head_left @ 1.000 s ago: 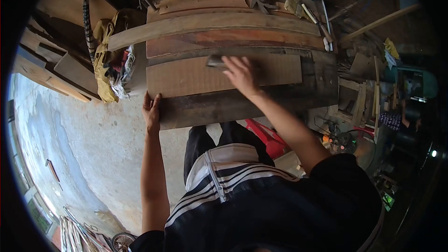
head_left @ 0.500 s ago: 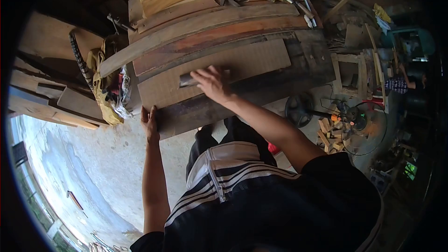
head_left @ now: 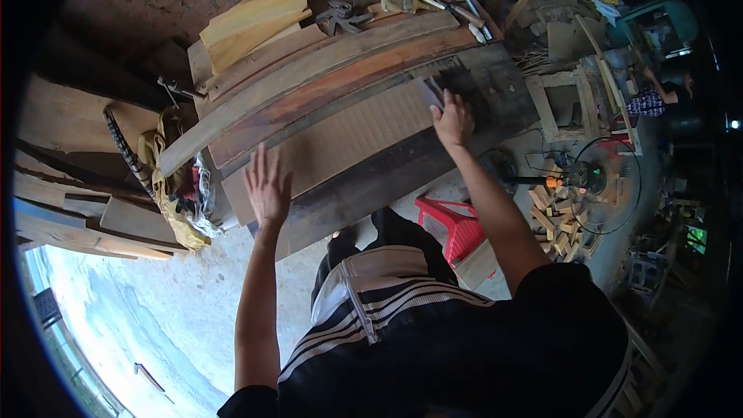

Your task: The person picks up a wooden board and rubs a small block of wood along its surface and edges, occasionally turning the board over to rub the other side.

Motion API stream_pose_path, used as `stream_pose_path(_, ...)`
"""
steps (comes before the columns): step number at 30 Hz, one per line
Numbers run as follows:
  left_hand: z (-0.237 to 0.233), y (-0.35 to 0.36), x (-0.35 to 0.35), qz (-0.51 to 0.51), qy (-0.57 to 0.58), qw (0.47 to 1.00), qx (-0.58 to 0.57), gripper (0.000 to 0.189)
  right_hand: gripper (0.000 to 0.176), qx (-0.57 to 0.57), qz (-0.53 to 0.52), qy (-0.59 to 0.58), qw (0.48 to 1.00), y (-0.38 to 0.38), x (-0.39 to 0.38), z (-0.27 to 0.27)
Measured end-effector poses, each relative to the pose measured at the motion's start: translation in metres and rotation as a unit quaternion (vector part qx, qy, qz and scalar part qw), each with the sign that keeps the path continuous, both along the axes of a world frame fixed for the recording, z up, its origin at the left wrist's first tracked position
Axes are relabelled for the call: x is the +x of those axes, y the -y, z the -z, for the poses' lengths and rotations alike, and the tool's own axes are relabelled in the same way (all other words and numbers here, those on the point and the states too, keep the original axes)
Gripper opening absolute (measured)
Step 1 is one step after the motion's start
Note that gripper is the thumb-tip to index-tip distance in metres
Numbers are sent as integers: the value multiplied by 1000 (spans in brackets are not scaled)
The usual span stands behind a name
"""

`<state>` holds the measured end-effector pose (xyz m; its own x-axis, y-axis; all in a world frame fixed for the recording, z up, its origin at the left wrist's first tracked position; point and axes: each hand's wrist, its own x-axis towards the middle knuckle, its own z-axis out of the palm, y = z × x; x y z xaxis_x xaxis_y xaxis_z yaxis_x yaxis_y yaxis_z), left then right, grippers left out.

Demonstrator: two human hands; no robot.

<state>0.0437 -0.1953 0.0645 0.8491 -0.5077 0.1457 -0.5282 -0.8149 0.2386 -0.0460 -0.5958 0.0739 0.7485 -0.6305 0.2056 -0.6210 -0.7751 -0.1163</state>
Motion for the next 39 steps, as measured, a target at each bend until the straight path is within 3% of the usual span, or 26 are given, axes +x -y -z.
stream_pose_path(2, 0, 36, 9, 63, -15, 998, 20, 57, 52, -5, -57, 4, 998, -34, -1, 2)
stream_pose_path(4, 9, 63, 16, 188, -34, 980, 58, 55, 54, -43, -83, 14, 996, -53, -3, 13)
stream_pose_path(6, 13, 73, 18, 208, -51, 975, 65, 55, 55, -25, -71, -5, 997, -49, 1, 11)
stream_pose_path(12, 8, 76, 19, 190, -69, 974, 100, 56, 55, -52, 88, -5, 995, 4, 45, 13)
stream_pose_path(18, 9, 78, 21, 181, -73, 974, 114, 56, 53, -89, 70, 33, 993, -34, 28, 14)
stream_pose_path(21, 12, 77, 22, 182, -77, 974, 110, 57, 58, -2, 59, -26, 998, -63, 9, 12)
stream_pose_path(24, 12, 76, 22, 196, -82, 970, 118, 57, 53, -47, 89, 10, 995, -32, 31, 10)
stream_pose_path(28, 12, 80, 24, 191, -80, 971, 116, 57, 41, 15, 210, -18, 977, 21, 70, 14)
stream_pose_path(31, 11, 76, 24, 190, -81, 972, 114, 56, 43, -33, 171, -14, 985, -11, 58, 10)
stream_pose_path(34, 12, 78, 22, 186, -89, 972, 108, 56, 61, 0, 110, -38, 993, -69, 30, 8)
stream_pose_path(36, 12, 76, 25, 190, -87, 972, 106, 56, 62, 14, 89, -40, 995, -75, 25, 12)
stream_pose_path(39, 13, 75, 23, 189, -89, 972, 110, 56, 55, -57, 107, 7, 993, -36, 47, 13)
